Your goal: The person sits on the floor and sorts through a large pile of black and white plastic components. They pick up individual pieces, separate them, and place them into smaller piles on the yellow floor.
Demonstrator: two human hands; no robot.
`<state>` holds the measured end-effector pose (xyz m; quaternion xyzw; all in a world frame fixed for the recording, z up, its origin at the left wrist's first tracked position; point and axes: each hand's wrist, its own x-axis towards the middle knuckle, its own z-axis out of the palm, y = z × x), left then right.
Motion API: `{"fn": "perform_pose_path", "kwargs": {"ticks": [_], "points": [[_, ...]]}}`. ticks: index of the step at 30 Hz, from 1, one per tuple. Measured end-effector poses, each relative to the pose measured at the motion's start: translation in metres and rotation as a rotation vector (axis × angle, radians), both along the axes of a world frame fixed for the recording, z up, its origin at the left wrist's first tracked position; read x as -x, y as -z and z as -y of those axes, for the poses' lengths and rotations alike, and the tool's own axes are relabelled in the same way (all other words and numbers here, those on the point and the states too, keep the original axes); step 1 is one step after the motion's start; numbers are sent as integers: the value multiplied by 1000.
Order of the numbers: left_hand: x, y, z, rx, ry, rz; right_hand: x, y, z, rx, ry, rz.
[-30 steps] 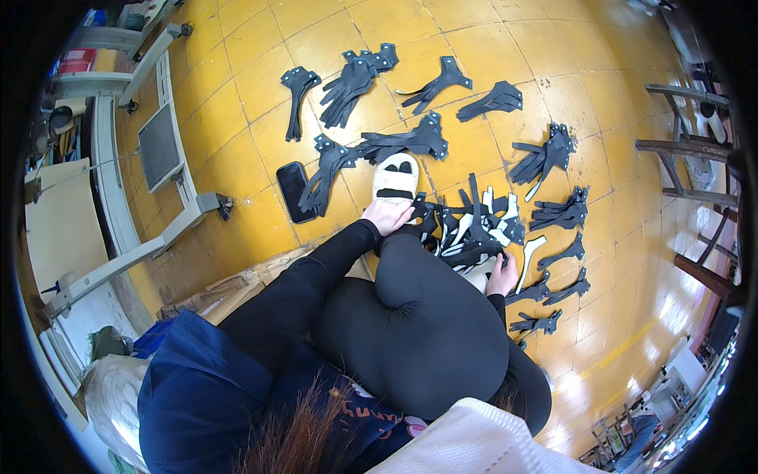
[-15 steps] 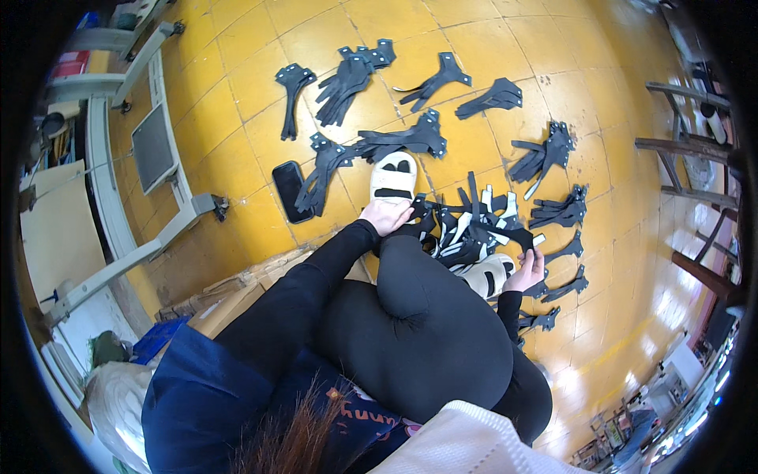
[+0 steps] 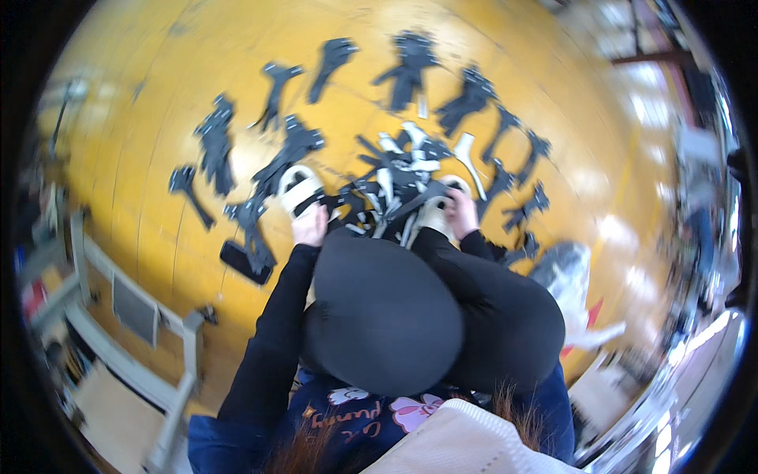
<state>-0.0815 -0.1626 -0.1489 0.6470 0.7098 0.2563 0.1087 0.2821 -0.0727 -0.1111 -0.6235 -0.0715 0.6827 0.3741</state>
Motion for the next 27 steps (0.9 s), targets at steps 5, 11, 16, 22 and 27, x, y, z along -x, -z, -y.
{"fn": "perform_pose_path", "kwargs": {"ticks": [5, 11, 16, 22, 27], "points": [[-3, -2, -4, 86, -70, -72, 29, 7, 31, -569, -380, 650], [14, 21, -8, 153, -120, -56, 32, 15, 24, -489, -285, 538], [14, 12, -19, 245, -58, -54, 25, 12, 25, -508, -287, 597], [23, 0, -26, 309, 4, -83, 25, 5, 24, -475, -211, 449], [26, -8, -29, 341, 38, -90, 22, 9, 23, -474, -217, 441]]}}
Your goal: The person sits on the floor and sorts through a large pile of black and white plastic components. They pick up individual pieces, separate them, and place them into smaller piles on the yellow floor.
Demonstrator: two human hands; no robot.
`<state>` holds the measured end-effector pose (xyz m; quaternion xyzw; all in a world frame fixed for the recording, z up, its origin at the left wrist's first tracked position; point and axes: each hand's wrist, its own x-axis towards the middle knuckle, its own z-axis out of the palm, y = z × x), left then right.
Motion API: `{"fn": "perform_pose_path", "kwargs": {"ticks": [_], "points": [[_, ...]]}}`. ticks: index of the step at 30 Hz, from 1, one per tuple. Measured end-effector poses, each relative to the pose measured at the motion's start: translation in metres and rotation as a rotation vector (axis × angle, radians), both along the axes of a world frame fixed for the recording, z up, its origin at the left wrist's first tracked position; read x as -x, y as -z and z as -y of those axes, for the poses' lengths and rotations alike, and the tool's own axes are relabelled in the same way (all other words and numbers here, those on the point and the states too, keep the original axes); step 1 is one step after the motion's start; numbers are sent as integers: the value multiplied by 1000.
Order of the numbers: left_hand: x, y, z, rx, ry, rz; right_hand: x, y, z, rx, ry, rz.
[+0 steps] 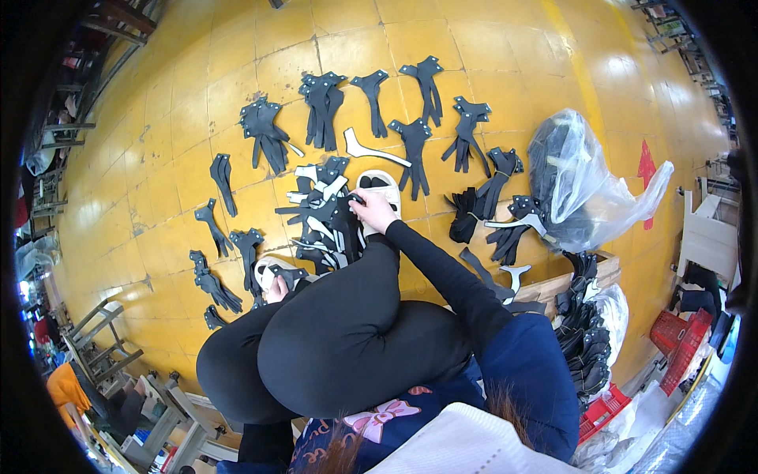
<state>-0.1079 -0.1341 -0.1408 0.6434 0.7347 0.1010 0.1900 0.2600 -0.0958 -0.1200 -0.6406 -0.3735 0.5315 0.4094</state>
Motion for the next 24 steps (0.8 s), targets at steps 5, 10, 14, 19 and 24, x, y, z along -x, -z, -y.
{"fn": "perform_pose_path", "kwargs": {"ticks": [5, 10, 14, 19, 24], "points": [[0, 0, -2, 20, 0, 2, -2, 0, -1, 36, 16, -93], [1, 1, 1, 33, -1, 12, -3, 2, -1, 20, 4, -53], [3, 0, 3, 44, 3, 11, -2, 3, -2, 15, 0, -38], [3, 2, 2, 55, 11, 17, -3, 6, -1, 24, 13, -50], [6, 1, 4, 59, 9, 22, -2, 3, -2, 27, 12, -56]]}}
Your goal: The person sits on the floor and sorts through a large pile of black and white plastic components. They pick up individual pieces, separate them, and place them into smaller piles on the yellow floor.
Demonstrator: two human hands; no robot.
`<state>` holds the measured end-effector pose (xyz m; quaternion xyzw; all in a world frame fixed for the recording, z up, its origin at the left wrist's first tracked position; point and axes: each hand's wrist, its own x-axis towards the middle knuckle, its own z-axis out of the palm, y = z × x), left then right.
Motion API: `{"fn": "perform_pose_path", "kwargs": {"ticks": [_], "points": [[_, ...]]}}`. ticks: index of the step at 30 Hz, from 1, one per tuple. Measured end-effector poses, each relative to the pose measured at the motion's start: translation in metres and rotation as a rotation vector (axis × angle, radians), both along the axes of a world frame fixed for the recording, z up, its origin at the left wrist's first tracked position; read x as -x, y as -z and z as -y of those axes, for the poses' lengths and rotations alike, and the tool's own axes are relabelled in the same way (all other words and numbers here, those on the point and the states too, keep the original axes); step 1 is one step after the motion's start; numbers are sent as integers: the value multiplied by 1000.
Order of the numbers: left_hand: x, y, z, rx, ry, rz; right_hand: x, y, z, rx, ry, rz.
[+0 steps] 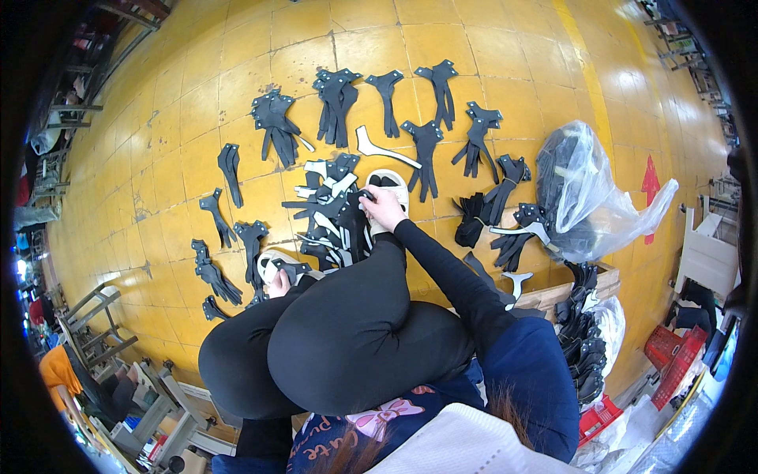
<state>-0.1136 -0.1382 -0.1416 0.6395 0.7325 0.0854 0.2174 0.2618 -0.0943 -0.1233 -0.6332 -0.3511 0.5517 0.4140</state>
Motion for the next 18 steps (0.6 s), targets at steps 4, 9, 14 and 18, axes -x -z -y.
{"fn": "perform_pose_path", "kwargs": {"ticks": [4, 9, 14, 18], "points": [[2, 0, -1, 8, 7, -2, 1, 1, 0, -1, 18, -25], [2, 0, -5, 10, 21, 0, 0, 2, 0, -2, 25, -52], [4, -1, -8, 16, 31, 4, -1, 0, 0, 0, 16, -55], [4, 0, -11, 16, 33, 12, -1, -1, 0, -5, 12, -59]]}}
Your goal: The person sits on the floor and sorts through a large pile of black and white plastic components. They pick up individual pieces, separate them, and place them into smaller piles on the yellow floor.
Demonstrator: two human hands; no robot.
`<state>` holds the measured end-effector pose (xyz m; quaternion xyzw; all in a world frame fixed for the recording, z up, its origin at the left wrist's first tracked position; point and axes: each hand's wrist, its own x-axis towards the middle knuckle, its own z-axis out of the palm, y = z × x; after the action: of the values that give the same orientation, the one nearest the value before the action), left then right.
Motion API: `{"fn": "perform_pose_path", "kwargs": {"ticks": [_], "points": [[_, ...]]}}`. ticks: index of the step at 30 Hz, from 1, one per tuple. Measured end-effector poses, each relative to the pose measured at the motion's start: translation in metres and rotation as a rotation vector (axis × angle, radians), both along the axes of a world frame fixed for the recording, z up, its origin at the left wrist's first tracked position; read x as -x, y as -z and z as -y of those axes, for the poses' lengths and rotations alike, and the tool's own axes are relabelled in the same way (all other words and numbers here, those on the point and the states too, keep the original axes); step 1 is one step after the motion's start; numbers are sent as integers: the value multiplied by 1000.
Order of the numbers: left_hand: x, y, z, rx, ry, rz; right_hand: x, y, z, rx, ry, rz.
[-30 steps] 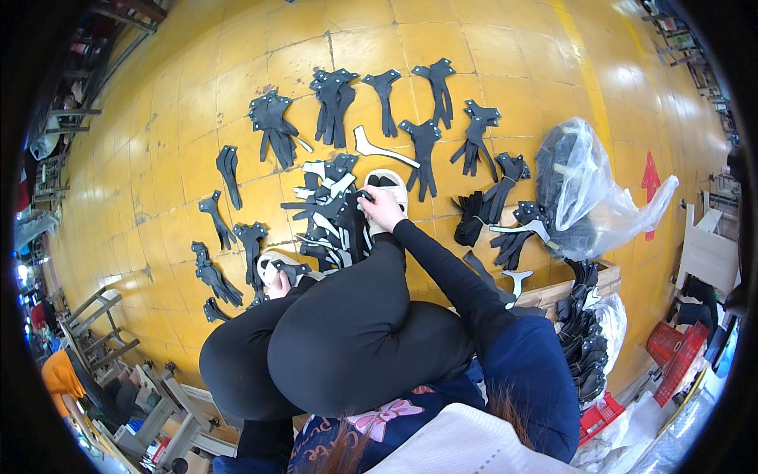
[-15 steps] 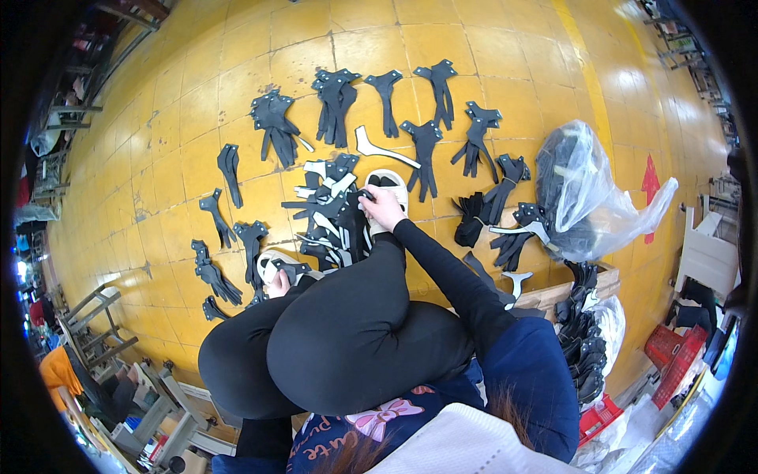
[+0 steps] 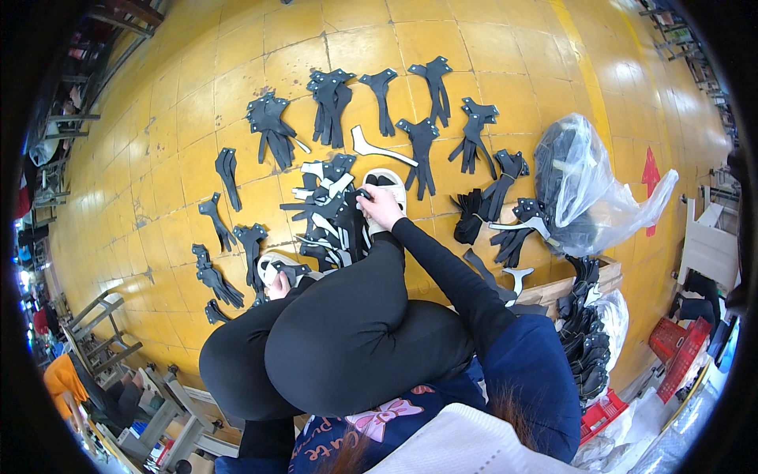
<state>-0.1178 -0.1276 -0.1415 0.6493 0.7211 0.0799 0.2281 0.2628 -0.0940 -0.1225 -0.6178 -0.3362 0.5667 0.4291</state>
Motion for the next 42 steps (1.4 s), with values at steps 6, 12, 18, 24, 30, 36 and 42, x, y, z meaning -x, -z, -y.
{"fn": "perform_pose_path", "kwargs": {"ticks": [6, 12, 18, 24, 30, 36, 42], "points": [[0, 1, -1, -3, 10, 14, -1, 2, 0, 7, -3, -1], [4, 1, 2, 1, 28, 35, -1, 3, 0, 13, 2, -8], [3, -5, 1, 106, -56, -12, 2, 10, 0, -7, 34, 8], [-15, -13, 1, -26, 6, -18, -2, 7, 3, 22, 50, -30], [7, -8, 1, 162, -35, -8, 5, 3, -2, 9, 32, -31], [2, -3, 3, 173, -59, 37, 4, 4, -1, 25, 29, 14], [-9, -3, 0, 122, -39, 54, -6, 2, 4, 58, 22, 12]]}}
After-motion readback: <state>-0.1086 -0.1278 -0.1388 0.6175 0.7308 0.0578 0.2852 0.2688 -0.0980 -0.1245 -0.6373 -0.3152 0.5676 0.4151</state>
